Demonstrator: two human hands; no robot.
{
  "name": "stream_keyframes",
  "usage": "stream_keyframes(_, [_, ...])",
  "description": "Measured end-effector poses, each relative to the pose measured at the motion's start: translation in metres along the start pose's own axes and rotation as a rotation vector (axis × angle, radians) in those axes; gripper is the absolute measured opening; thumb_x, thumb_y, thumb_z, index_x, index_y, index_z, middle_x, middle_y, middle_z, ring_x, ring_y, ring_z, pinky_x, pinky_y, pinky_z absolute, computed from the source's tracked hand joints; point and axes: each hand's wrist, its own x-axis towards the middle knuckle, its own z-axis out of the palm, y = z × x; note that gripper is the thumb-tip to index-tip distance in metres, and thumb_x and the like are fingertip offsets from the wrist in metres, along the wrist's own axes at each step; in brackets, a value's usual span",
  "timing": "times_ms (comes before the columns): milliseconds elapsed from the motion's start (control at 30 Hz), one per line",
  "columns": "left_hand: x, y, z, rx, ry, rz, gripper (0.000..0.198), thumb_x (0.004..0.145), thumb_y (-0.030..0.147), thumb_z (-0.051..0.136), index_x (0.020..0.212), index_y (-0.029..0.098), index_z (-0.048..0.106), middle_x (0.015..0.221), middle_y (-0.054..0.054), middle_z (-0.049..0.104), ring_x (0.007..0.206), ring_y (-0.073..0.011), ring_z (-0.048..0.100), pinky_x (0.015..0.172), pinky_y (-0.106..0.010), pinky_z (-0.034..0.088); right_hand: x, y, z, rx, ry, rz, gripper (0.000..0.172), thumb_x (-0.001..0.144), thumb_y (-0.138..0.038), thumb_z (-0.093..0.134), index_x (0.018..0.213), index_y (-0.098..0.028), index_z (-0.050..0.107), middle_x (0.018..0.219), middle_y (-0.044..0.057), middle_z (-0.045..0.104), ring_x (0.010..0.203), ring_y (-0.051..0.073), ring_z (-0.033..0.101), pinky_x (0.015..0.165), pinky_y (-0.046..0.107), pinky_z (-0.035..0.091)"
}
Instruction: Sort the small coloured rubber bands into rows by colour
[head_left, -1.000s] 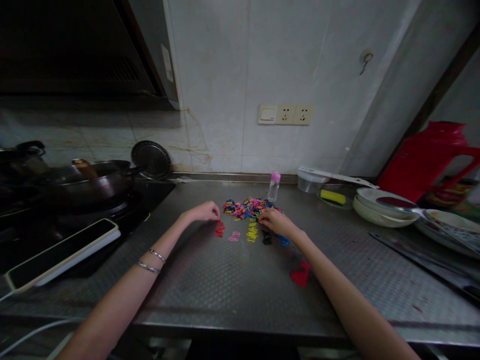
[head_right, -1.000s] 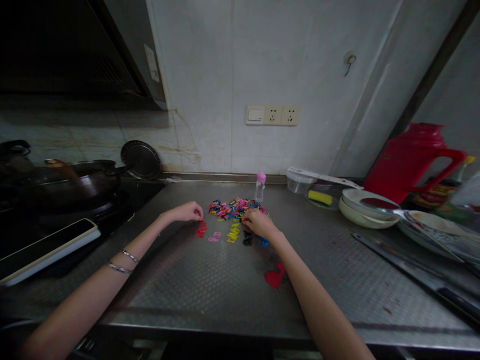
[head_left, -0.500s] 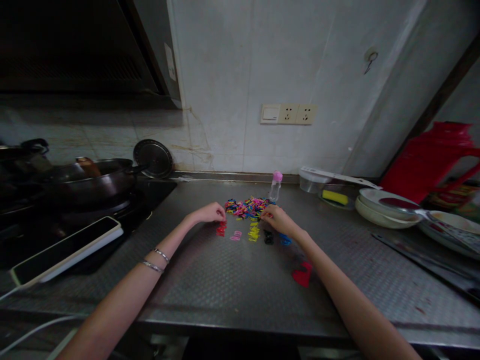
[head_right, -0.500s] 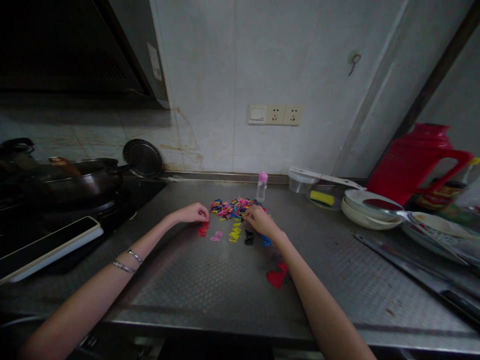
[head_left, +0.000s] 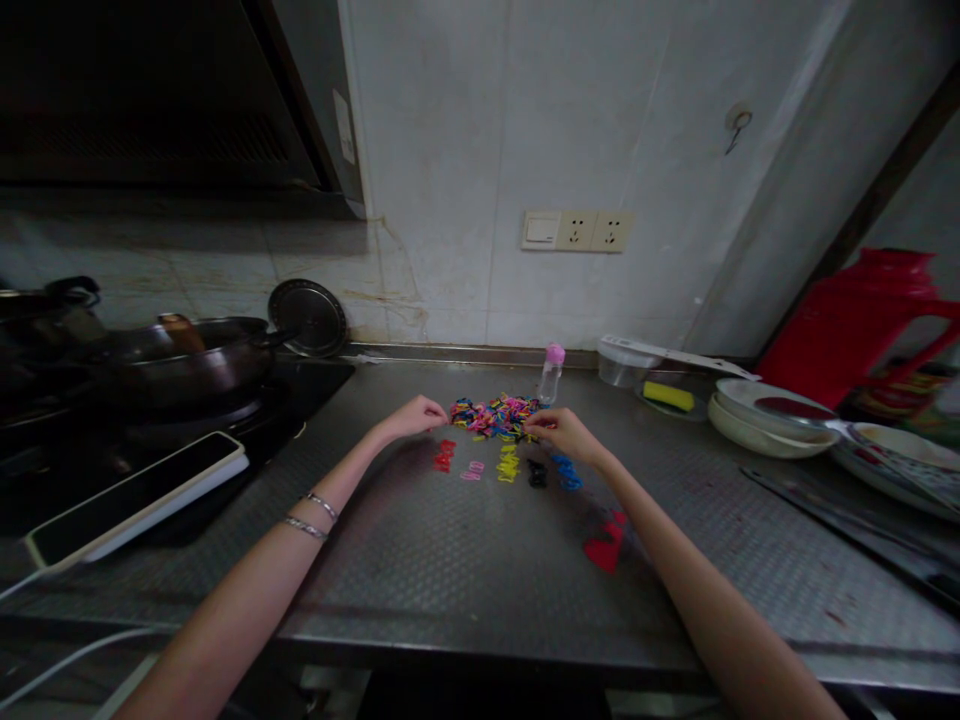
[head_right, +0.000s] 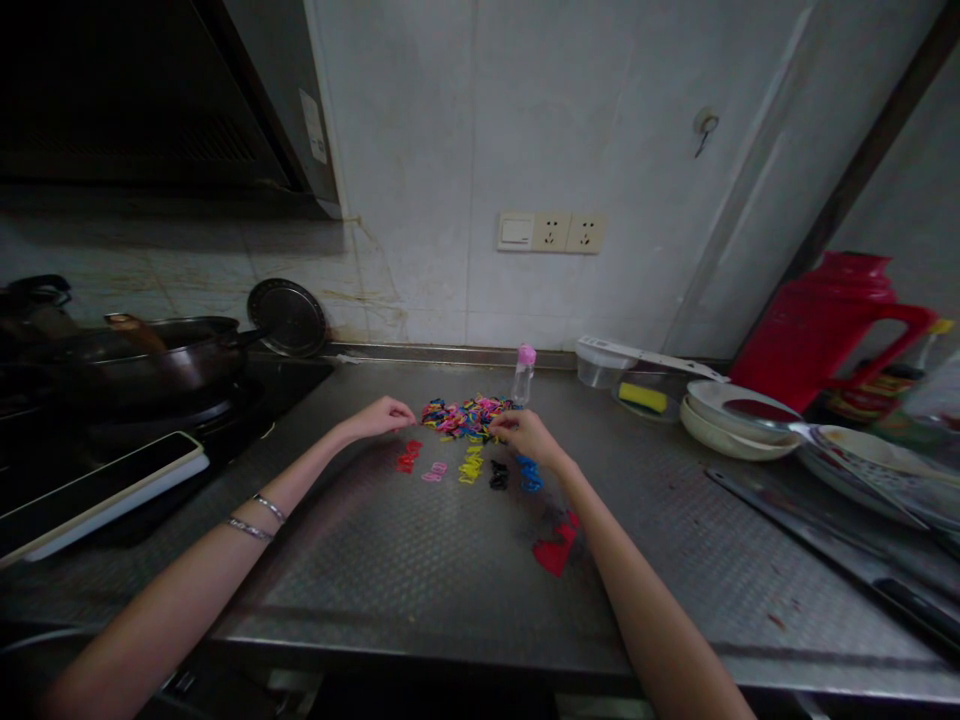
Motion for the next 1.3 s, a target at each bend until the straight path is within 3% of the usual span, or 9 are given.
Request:
stream_keyframes(233, [0.002, -0.004, 0.001, -0.019, 0.023, 0.016, 0.033, 0.069, 0.034, 0.050, 0.083, 0.008, 0.067, 0.065, -0.003, 0.061, 0.053, -0.0088, 0.044, 0.051, -0.020, 0.033, 0.009, -0.018, 0.010, -0.024, -0.016, -0.061, 0.018, 0.071, -0.026, 0.057, 0.078, -0.014, 0.068, 0.075, 0.004, 0.067, 0.069, 0.014, 0.059, 0.066, 0.024, 0.044])
stream_keyframes(433, [0.000, -0.004, 0.001, -0.006, 0.030, -0.012, 0.033, 0.069, 0.033, 0.050, 0.083, 0.009, 0.068, 0.061, -0.002, 0.060, 0.052, -0.0089, 0.043, 0.050, -0.019, 0.032, 0.027, -0.047, 0.046, -0.025, -0.086, -0.182, 0.017, 0.072, -0.016, 0.055, 0.083, -0.015, 0.067, 0.075, 0.003, 0.067, 0.068, 0.012, 0.059, 0.064, 0.022, 0.044])
stream_keyframes(567, [0.001, -0.008, 0.002, 0.012, 0.068, -0.053, 0.032, 0.068, 0.031, 0.051, 0.082, 0.009, 0.069, 0.060, -0.002, 0.061, 0.052, -0.0097, 0.045, 0.049, -0.020, 0.032, 0.040, -0.059, 0.071, -0.086, -0.089, -0.182, 0.016, 0.072, -0.011, 0.054, 0.080, -0.014, 0.068, 0.073, 0.003, 0.067, 0.066, 0.012, 0.058, 0.063, 0.021, 0.042])
stream_keyframes(900, [0.004, -0.015, 0.006, 0.028, 0.101, -0.034, 0.029, 0.069, 0.030, 0.051, 0.080, 0.009, 0.069, 0.068, -0.005, 0.065, 0.058, -0.0116, 0.051, 0.055, -0.021, 0.037, 0.056, -0.058, 0.102, -0.197, -0.164, -0.280, 0.017, 0.073, -0.009, 0.053, 0.081, -0.014, 0.067, 0.076, 0.004, 0.067, 0.070, 0.012, 0.058, 0.066, 0.021, 0.042])
stream_keyframes(1100, [0.001, -0.007, 0.005, 0.048, 0.109, -0.037, 0.031, 0.069, 0.031, 0.050, 0.081, 0.008, 0.069, 0.068, -0.005, 0.065, 0.058, -0.0121, 0.051, 0.057, -0.022, 0.037, 0.054, -0.061, 0.095, -0.214, -0.129, -0.332, 0.019, 0.074, -0.009, 0.052, 0.085, -0.015, 0.067, 0.082, 0.005, 0.067, 0.075, 0.013, 0.059, 0.070, 0.022, 0.042])
stream_keyframes(1300, [0.002, -0.002, 0.010, 0.054, 0.119, -0.017, 0.032, 0.068, 0.029, 0.049, 0.081, 0.008, 0.069, 0.071, -0.006, 0.066, 0.061, -0.0134, 0.053, 0.058, -0.022, 0.038, 0.036, -0.046, 0.050, -0.228, -0.056, -0.330, 0.019, 0.077, -0.012, 0.049, 0.082, -0.013, 0.067, 0.080, 0.006, 0.067, 0.074, 0.014, 0.058, 0.070, 0.023, 0.042])
